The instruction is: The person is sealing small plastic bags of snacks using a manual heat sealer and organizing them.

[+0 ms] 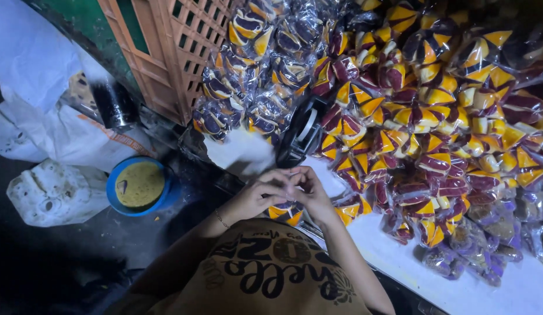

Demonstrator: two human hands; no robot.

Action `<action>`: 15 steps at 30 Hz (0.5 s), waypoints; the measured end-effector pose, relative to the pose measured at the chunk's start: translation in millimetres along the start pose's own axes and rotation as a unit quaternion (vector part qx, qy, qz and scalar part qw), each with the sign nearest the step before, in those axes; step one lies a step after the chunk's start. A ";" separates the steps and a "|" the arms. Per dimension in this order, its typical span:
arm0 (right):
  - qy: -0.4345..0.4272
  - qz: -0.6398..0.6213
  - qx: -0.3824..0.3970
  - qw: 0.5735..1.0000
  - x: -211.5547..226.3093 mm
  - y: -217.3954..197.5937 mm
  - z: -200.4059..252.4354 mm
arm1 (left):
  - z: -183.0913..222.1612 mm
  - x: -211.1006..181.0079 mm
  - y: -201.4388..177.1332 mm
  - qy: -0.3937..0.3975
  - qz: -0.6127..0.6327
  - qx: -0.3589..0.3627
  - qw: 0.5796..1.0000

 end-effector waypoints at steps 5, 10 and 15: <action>-0.005 0.056 0.001 0.998 10.1 -4.9 7.8 | 13.3 25.8 3.7 -0.026 -0.028 -0.026 0.999; -0.001 0.061 0.006 0.998 3.1 -9.9 8.6 | 2.6 20.5 11.1 -0.098 -0.002 0.018 0.995; -0.063 0.111 -0.015 0.992 14.3 -21.2 13.5 | 16.3 56.1 14.1 -0.305 0.089 -0.022 0.948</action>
Point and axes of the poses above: each hand's wrist, its own z-axis away from the middle knuckle, its own y-axis out of the palm, x = y × z, the point moved 6 cm from there along -z, towards the middle knuckle, and after that the axes turned 3 degrees about -x, right-handed, at the moved point
